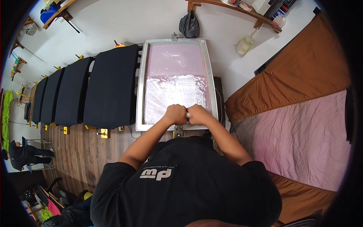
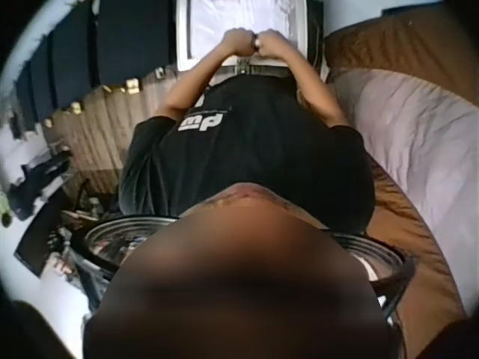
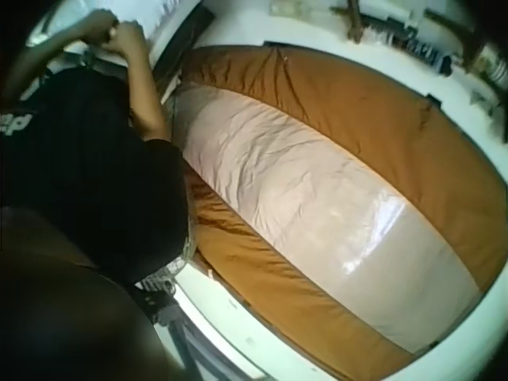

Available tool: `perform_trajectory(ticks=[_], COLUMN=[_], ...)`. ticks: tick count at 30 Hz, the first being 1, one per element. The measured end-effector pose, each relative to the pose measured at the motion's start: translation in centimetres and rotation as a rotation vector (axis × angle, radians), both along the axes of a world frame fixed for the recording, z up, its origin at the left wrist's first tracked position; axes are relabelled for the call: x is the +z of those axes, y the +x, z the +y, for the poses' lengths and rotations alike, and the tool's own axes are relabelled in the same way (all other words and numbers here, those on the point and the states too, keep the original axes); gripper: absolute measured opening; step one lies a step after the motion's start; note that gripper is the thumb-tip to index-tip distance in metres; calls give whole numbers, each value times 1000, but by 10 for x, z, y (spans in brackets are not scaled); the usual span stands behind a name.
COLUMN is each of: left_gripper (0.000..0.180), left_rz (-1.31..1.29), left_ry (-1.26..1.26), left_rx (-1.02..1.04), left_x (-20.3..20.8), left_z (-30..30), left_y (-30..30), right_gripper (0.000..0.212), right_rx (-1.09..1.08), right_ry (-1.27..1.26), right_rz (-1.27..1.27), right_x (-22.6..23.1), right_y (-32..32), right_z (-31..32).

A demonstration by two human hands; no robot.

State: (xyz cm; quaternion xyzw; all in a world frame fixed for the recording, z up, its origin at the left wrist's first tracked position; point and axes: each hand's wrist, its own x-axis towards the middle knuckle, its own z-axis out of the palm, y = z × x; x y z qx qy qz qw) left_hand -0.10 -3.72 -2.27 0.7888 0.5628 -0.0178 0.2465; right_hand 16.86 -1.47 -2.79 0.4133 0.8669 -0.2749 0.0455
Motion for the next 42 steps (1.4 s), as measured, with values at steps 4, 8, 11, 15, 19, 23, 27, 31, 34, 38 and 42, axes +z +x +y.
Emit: perform_trajectory(ticks=[4,8,11,15,19,23,27,31,34,38,42], left_gripper=[31,44,52,67,85,58,83,91,88,76,73], left_rz=[-164,-143,-150,-129,-512,-1061,-1666,-1794,-1620,-951,-887], left_ry=[244,269,307,199,-71,-389,-741,-702,-410,105,114], left_rx=[16,-6,-65,-117,-51,438,766,854,1129,1291,1346], left_x=[-19,-35,-42,-28,-11,4,21,4,-28,-110,-124], left_z=[-46,-73,-79,-79,-68,-57,-66,-80,-85,-90,-89], left_y=[4,5,1,-5,-37,-82,-133,-160,-177,-214,-217], right_gripper=[22,34,43,59,65,36,36,53,83,118,125], right_rx=[-62,-59,-40,28,-83,-571,-1131,-1319,-1329,-1374,-1333], right_ry=[141,225,193,63,-210,-281,-286,-453,-589,-633,-791], right_rz=[136,157,172,241,433,855,859,810,1004,1059,1350], right_x=[-9,-14,-5,-18,14,-29,-62,-87,-111,-106,-107], right_y=[7,12,15,32,49,102,145,158,155,138,151], right_z=[-44,-75,-80,-72,-56,-38,-27,-33,-41,-37,-34])
